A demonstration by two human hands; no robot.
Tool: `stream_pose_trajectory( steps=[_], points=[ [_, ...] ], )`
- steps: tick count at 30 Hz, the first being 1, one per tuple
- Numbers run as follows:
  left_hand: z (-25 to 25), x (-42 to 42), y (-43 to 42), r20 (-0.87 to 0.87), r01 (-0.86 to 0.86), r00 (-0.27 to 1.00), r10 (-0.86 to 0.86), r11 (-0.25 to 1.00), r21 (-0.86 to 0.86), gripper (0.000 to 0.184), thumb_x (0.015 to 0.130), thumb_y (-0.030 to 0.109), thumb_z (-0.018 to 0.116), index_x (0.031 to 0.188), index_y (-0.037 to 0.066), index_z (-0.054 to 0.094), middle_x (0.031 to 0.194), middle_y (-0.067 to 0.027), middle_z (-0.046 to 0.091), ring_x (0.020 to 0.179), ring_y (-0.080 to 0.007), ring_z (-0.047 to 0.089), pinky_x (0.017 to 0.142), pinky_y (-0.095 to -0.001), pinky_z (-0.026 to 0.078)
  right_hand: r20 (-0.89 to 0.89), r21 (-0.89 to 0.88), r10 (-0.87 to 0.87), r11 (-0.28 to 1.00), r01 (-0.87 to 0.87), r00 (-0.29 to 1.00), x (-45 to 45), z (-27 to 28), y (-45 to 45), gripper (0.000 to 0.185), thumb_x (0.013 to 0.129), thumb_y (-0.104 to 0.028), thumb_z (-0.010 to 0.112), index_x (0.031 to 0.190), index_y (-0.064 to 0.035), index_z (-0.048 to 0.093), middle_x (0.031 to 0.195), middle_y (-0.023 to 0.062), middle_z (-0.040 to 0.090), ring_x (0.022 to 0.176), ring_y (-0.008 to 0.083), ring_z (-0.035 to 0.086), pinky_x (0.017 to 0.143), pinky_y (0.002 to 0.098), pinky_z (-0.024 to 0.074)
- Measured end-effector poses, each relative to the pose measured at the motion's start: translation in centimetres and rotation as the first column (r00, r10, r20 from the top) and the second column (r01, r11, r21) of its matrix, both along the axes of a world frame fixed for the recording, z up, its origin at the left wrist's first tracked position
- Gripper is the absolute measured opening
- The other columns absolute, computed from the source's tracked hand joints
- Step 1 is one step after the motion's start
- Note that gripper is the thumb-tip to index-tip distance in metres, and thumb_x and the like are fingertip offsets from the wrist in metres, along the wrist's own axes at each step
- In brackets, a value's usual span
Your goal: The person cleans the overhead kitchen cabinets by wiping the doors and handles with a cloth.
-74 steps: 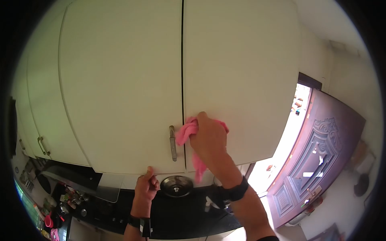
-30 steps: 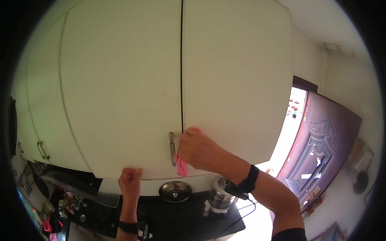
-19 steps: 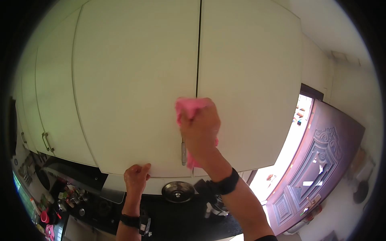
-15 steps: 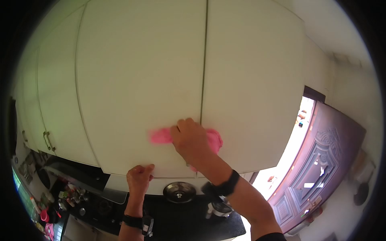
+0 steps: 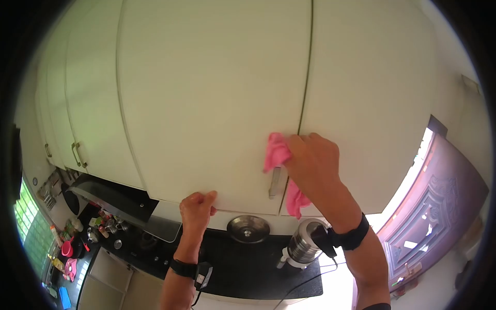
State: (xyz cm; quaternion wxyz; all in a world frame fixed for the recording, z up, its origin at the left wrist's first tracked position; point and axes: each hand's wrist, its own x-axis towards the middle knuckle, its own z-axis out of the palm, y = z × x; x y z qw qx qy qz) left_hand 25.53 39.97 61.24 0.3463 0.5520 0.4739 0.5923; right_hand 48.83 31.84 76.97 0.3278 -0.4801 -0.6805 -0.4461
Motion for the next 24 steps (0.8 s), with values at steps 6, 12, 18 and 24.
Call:
stream_pose_trajectory(
  steps=[6,12,18,24],
  points=[
    [-0.3,0.0,-0.1,-0.037,-0.02,0.999,0.022,0.999,0.044,0.044,0.084,0.026,0.076,0.057,-0.002,0.055,0.049,-0.0106,0.056,0.047,-0.0176,0.06,0.047,-0.0322,0.048,0.155,-0.328,-0.274,0.892,0.311,0.949,-5.4,1.9,-0.9,0.005,0.064,-0.006,0.07,0.068,-0.0086,0.069,0.065,0.0089,0.065,0.069,0.0293,0.069,0.054,0.0367,0.0507],
    [-0.4,-0.1,0.0,-0.09,-0.034,0.995,0.041,0.997,0.071,0.044,0.085,0.028,0.076,0.059,-0.002,0.057,0.052,-0.0123,0.061,0.047,-0.016,0.059,0.048,-0.0313,0.049,0.004,-0.609,-0.396,0.727,0.316,0.918,-4.7,1.4,-1.0,0.004,0.066,-0.009,0.068,0.068,-0.0051,0.069,0.071,0.0168,0.067,0.07,0.0327,0.07,0.058,0.0389,0.0534],
    [-0.8,0.3,0.5,-0.042,-0.02,0.999,0.021,0.999,0.033,0.042,0.086,0.025,0.076,0.058,-0.001,0.057,0.051,-0.0113,0.06,0.046,-0.0158,0.059,0.047,-0.0309,0.047,-0.523,-0.359,-0.335,0.921,0.154,0.784,-5.3,-0.9,-0.5,0.015,0.07,-0.014,0.069,0.069,0.0007,0.066,0.072,0.0197,0.067,0.071,0.0389,0.068,0.062,0.045,0.0544],
    [-0.6,0.4,0.1,0.079,0.034,0.996,-0.035,0.999,0.011,0.042,0.085,0.025,0.076,0.058,-0.002,0.06,0.049,-0.0094,0.058,0.044,-0.0152,0.057,0.046,-0.0304,0.046,-0.771,-0.439,-0.33,0.895,-0.079,0.545,-3.7,-0.1,-0.1,0.017,0.074,-0.014,0.065,0.071,0.0024,0.067,0.074,0.0221,0.068,0.069,0.0429,0.067,0.063,0.0456,0.0541]
  ],
)
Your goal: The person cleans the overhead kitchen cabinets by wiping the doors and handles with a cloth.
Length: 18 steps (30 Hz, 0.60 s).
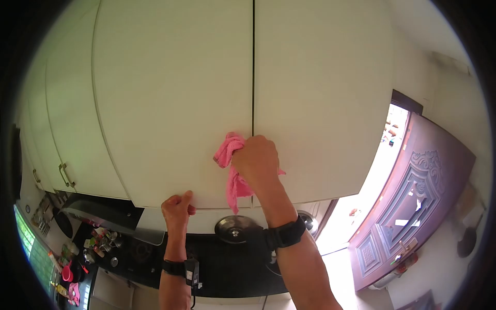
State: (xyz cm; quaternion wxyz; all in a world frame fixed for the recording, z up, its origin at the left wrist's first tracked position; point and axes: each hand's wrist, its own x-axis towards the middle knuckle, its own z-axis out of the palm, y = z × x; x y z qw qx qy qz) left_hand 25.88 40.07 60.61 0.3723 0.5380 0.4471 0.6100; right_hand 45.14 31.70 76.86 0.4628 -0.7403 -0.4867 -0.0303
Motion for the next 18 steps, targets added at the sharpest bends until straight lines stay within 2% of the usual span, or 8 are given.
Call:
stream_pose_trajectory(
  steps=[3,5,7,10,13,16,18],
  points=[
    [0.1,-0.2,-0.2,-0.025,0.002,1.0,-0.003,1.0,-0.02,0.043,0.084,0.027,0.076,0.058,-0.003,0.061,0.049,-0.0096,0.058,0.044,-0.0151,0.056,0.046,-0.0301,0.045,0.013,0.131,0.085,0.988,-0.086,0.996,1.8,-1.6,-0.2,0.016,0.076,-0.011,0.062,0.075,0.0037,0.068,0.073,0.0231,0.067,0.064,0.0378,0.067,0.061,0.0411,0.054],
    [0.1,-0.6,0.0,-0.066,-0.009,0.998,0.007,1.0,-0.028,0.045,0.084,0.028,0.076,0.057,-0.004,0.06,0.049,-0.0093,0.058,0.044,-0.0153,0.056,0.046,-0.0301,0.045,-0.208,0.481,0.236,0.87,-0.111,0.949,3.3,-3.6,-1.7,0.014,0.079,-0.007,0.06,0.078,0.0039,0.069,0.07,0.0164,0.068,0.061,0.023,0.066,0.06,0.0349,0.0526],
    [0.5,-0.5,-0.2,-0.051,-0.011,0.999,0.01,0.999,-0.031,0.045,0.084,0.028,0.075,0.056,-0.003,0.06,0.049,-0.0094,0.058,0.044,-0.0153,0.056,0.046,-0.0302,0.045,-0.354,0.702,0.386,0.711,-0.03,0.852,5.4,-4.7,-3.3,0.014,0.081,-0.002,0.058,0.088,0.0028,0.069,0.072,0.007,0.067,0.068,0.0115,0.062,0.063,0.0297,0.051],
    [0.6,-0.4,-0.4,-0.054,-0.011,0.998,0.01,0.999,-0.03,0.045,0.084,0.028,0.075,0.055,-0.003,0.06,0.048,-0.0094,0.057,0.044,-0.0154,0.055,0.046,-0.0302,0.044,-0.225,0.752,0.327,0.657,-0.049,0.918,6.2,-5.2,-4.9,0.028,0.078,0.007,0.055,0.104,0.0019,0.065,0.089,0.0048,0.069,0.08,0.0125,0.065,0.069,0.0274,0.0519],
    [0.2,-0.5,-0.2,-0.066,-0.01,0.998,0.009,1.0,-0.018,0.045,0.084,0.027,0.074,0.055,-0.003,0.059,0.048,-0.009,0.056,0.044,-0.0157,0.055,0.046,-0.0304,0.043,0.106,0.703,0.286,0.656,-0.275,0.952,4.6,-5.1,-4.8,0.023,0.079,-0.001,0.064,0.102,0.0007,0.064,0.085,0.0073,0.07,0.079,0.0099,0.063,0.069,0.0268,0.0513],
    [0.2,-0.4,-0.2,-0.054,0.011,0.998,-0.013,0.999,-0.03,0.045,0.085,0.026,0.073,0.054,-0.003,0.059,0.047,-0.0084,0.055,0.044,-0.0159,0.054,0.046,-0.0313,0.042,0.207,0.467,0.412,0.755,-0.46,0.887,3.3,-4.1,-3.6,0.032,0.073,-0.001,0.071,0.104,-0.0017,0.063,0.089,0.0105,0.069,0.082,0.0196,0.067,0.074,0.0312,0.053],
    [0.7,-0.6,-0.5,-0.03,0.025,0.999,-0.026,0.999,-0.035,0.045,0.085,0.025,0.073,0.053,-0.003,0.058,0.047,-0.0081,0.054,0.044,-0.0158,0.054,0.046,-0.0319,0.042,0.409,0.398,0.395,0.734,-0.55,0.823,3.2,-3.8,-1.7,0.036,0.069,-0.001,0.073,0.103,-0.0031,0.063,0.092,0.012,0.068,0.087,0.0273,0.066,0.076,0.0353,0.0535]
  ],
)
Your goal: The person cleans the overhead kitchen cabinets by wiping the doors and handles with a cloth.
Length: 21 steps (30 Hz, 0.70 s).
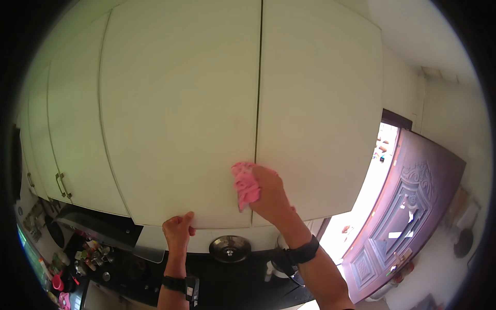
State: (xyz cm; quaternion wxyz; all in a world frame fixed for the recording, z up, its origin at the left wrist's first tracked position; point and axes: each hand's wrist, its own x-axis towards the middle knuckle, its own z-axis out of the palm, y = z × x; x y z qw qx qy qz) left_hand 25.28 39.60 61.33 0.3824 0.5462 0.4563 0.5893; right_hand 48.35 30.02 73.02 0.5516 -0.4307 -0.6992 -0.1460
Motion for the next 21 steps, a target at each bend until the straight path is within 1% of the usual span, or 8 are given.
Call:
stream_pose_trajectory(
  steps=[1,5,10,11,13,15,19,21],
  points=[
    [0.2,0.0,-0.3,0.014,0.006,1.0,-0.006,1.0,0.001,0.045,0.085,0.024,0.074,0.052,-0.003,0.057,0.047,-0.008,0.053,0.044,-0.0158,0.054,0.046,-0.032,0.042,0.106,0.023,0.0,1.0,-0.002,0.994,0.0,0.2,0.8,0.038,0.066,-0.001,0.074,0.103,-0.0037,0.062,0.093,0.0127,0.067,0.089,0.0312,0.066,0.077,0.0374,0.0537],
    [-0.1,-0.1,-0.1,-0.003,0.019,1.0,-0.019,1.0,0.022,0.046,0.085,0.024,0.075,0.052,-0.003,0.056,0.046,-0.008,0.053,0.043,-0.0155,0.053,0.045,-0.0317,0.041,0.465,-0.092,0.084,0.995,-0.046,0.881,0.1,1.7,2.7,0.035,0.063,-0.001,0.075,0.096,-0.0031,0.062,0.095,0.0141,0.067,0.09,0.034,0.065,0.072,0.0418,0.0531],
    [-0.1,-0.1,0.2,0.001,0.004,1.0,-0.004,1.0,0.01,0.045,0.084,0.024,0.077,0.053,-0.003,0.057,0.047,-0.0083,0.053,0.043,-0.0155,0.053,0.044,-0.0316,0.041,0.655,-0.355,0.108,0.918,0.178,0.747,-2.0,2.8,3.9,0.026,0.071,-0.006,0.07,0.095,-0.0014,0.063,0.079,0.0137,0.068,0.08,0.0336,0.068,0.067,0.043,0.053],
    [-0.2,-0.3,0.3,-0.001,-0.001,1.0,0.001,1.0,0.006,0.045,0.084,0.024,0.077,0.054,-0.004,0.057,0.047,-0.0083,0.053,0.043,-0.0155,0.053,0.044,-0.0317,0.041,0.707,-0.373,0.109,0.897,0.238,0.698,-2.4,3.2,3.9,0.024,0.073,-0.007,0.069,0.096,-0.0011,0.064,0.075,0.0134,0.068,0.077,0.0337,0.069,0.066,0.0431,0.053],
    [-0.3,-0.4,0.3,0.049,0.01,0.999,-0.01,1.0,0.007,0.044,0.083,0.023,0.077,0.054,-0.004,0.059,0.047,-0.0084,0.054,0.043,-0.0154,0.053,0.044,-0.0316,0.041,0.855,-0.329,0.106,0.868,0.372,0.508,-3.1,3.5,4.0,0.023,0.076,-0.009,0.067,0.097,-0.001,0.064,0.069,0.0127,0.067,0.073,0.0338,0.069,0.064,0.0435,0.0529],
    [-0.2,-0.3,0.1,0.064,0.019,0.998,-0.019,1.0,0.001,0.043,0.083,0.023,0.077,0.055,-0.004,0.059,0.047,-0.0085,0.054,0.043,-0.0153,0.053,0.044,-0.0316,0.041,0.828,-0.373,0.155,0.87,0.322,0.539,-3.6,3.4,4.0,0.02,0.076,-0.009,0.067,0.095,-0.0015,0.065,0.07,0.0133,0.067,0.074,0.0328,0.069,0.063,0.0443,0.0526],
    [-0.1,-0.3,0.1,0.032,0.026,0.999,-0.026,1.0,-0.009,0.043,0.083,0.023,0.076,0.054,-0.004,0.06,0.048,-0.0084,0.055,0.044,-0.0153,0.053,0.045,-0.0318,0.041,0.871,-0.352,0.11,0.819,0.453,0.478,-5.4,5.2,3.0,0.012,0.076,-0.008,0.065,0.087,-0.0027,0.065,0.072,0.0147,0.068,0.073,0.0341,0.069,0.061,0.045,0.0518],
    [-0.3,-0.2,0.3,0.029,0.024,0.999,-0.024,1.0,0.007,0.043,0.083,0.023,0.075,0.054,-0.004,0.059,0.048,-0.0083,0.055,0.044,-0.0154,0.053,0.045,-0.032,0.041,0.769,-0.407,0.078,0.825,0.392,0.635,-5.0,4.4,2.9,0.013,0.076,-0.01,0.066,0.087,-0.0046,0.065,0.075,0.0136,0.068,0.077,0.0334,0.069,0.066,0.0442,0.0521]
  ],
)
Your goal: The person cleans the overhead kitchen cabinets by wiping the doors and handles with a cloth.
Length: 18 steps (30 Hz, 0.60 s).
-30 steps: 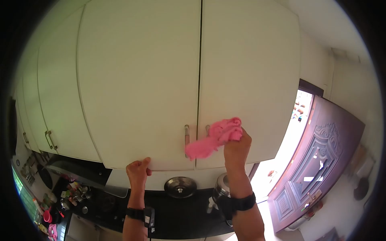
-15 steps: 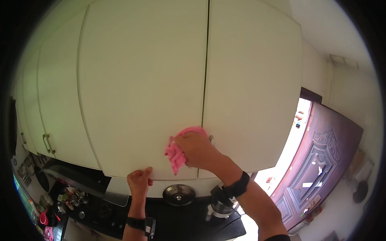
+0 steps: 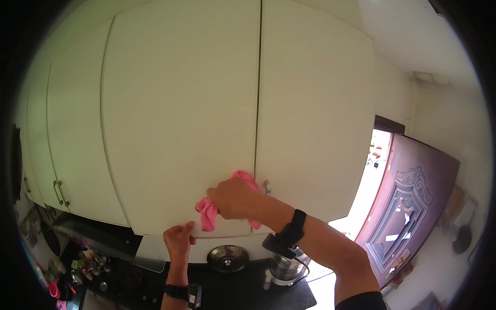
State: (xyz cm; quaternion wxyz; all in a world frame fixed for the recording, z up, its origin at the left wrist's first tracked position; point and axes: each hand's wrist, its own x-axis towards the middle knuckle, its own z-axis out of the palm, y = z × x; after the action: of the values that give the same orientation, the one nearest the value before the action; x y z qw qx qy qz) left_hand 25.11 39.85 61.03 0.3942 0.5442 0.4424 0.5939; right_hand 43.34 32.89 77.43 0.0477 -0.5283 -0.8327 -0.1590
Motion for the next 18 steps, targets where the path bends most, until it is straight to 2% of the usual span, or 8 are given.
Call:
stream_pose_trajectory(
  steps=[1,2,4,7,10,13,16,18],
  points=[
    [-0.2,0.1,0.1,0.002,-0.007,1.0,0.007,1.0,0.015,0.043,0.082,0.023,0.075,0.054,-0.004,0.059,0.047,-0.0082,0.054,0.044,-0.0155,0.053,0.045,-0.0321,0.041,-0.096,0.015,-0.005,1.0,0.006,0.995,0.4,-0.9,0.1,0.014,0.075,-0.011,0.067,0.087,-0.0055,0.064,0.076,0.0131,0.068,0.079,0.0331,0.069,0.068,0.0437,0.0522],
    [-0.3,0.2,0.1,0.003,-0.014,1.0,0.014,0.999,0.031,0.043,0.082,0.022,0.075,0.053,-0.004,0.058,0.047,-0.0081,0.054,0.044,-0.0156,0.053,0.045,-0.0323,0.041,-0.015,0.142,0.153,0.979,-0.149,0.988,1.5,-2.3,0.3,0.018,0.075,-0.013,0.068,0.092,-0.0066,0.065,0.081,0.013,0.068,0.084,0.0322,0.069,0.072,0.0428,0.0519],
    [-0.1,-0.1,-0.3,-0.027,-0.005,1.0,0.005,1.0,0.022,0.042,0.082,0.022,0.075,0.053,-0.003,0.058,0.047,-0.0083,0.054,0.044,-0.0159,0.054,0.045,-0.0323,0.042,0.211,0.345,0.416,0.815,-0.465,0.885,4.4,-4.2,0.1,0.027,0.076,-0.017,0.069,0.102,-0.0089,0.066,0.091,0.0128,0.069,0.093,0.0305,0.067,0.08,0.041,0.0512],
    [0.1,0.3,-0.1,-0.008,-0.008,1.0,0.008,1.0,-0.004,0.042,0.082,0.023,0.074,0.052,-0.003,0.059,0.047,-0.0082,0.055,0.044,-0.0163,0.054,0.046,-0.0321,0.043,0.354,0.561,0.275,0.702,-0.438,0.894,7.0,-3.6,-2.9,0.038,0.078,-0.02,0.067,0.115,-0.0093,0.064,0.106,0.013,0.066,0.105,0.0281,0.062,0.092,0.0396,0.048],
    [-0.6,0.7,0.1,-0.066,-0.039,0.997,0.038,0.999,-0.002,0.043,0.082,0.025,0.074,0.052,-0.003,0.059,0.047,-0.0086,0.056,0.044,-0.0168,0.054,0.047,-0.0323,0.044,0.27,0.621,0.21,0.707,-0.337,0.94,8.8,-3.5,-3.5,0.043,0.081,-0.017,0.065,0.121,-0.004,0.062,0.114,0.0153,0.063,0.11,0.03,0.061,0.097,0.0411,0.0473],
    [-0.7,0.2,0.2,-0.127,-0.06,0.99,0.06,0.998,0.001,0.045,0.082,0.027,0.073,0.052,-0.003,0.06,0.046,-0.0093,0.056,0.042,-0.017,0.054,0.048,-0.0329,0.046,0.104,0.758,0.146,0.629,-0.173,0.984,8.2,-3.4,-3.7,0.042,0.08,-0.015,0.065,0.118,0.0016,0.062,0.115,0.0178,0.063,0.112,0.0336,0.06,0.102,0.0451,0.0453],
    [-1.1,0.2,0.5,-0.108,-0.026,0.994,0.024,1.0,-0.013,0.046,0.083,0.03,0.073,0.052,-0.003,0.06,0.046,-0.0097,0.056,0.041,-0.0173,0.055,0.049,-0.0333,0.047,0.209,0.792,0.027,0.581,-0.185,0.978,9.3,-2.6,-3.5,0.042,0.079,-0.017,0.063,0.115,0.0042,0.063,0.117,0.0202,0.062,0.113,0.0365,0.059,0.106,0.0479,0.0434],
    [-1.6,-0.1,0.3,-0.122,-0.03,0.992,0.028,0.999,-0.011,0.047,0.083,0.031,0.073,0.052,-0.003,0.061,0.045,-0.0097,0.056,0.041,-0.0175,0.055,0.05,-0.0334,0.048,0.167,0.817,0.007,0.559,-0.143,0.986,9.0,-2.3,-3.4,0.043,0.079,-0.017,0.062,0.115,0.0062,0.063,0.118,0.0222,0.062,0.115,0.0385,0.058,0.107,0.048,0.0425]
  ],
)
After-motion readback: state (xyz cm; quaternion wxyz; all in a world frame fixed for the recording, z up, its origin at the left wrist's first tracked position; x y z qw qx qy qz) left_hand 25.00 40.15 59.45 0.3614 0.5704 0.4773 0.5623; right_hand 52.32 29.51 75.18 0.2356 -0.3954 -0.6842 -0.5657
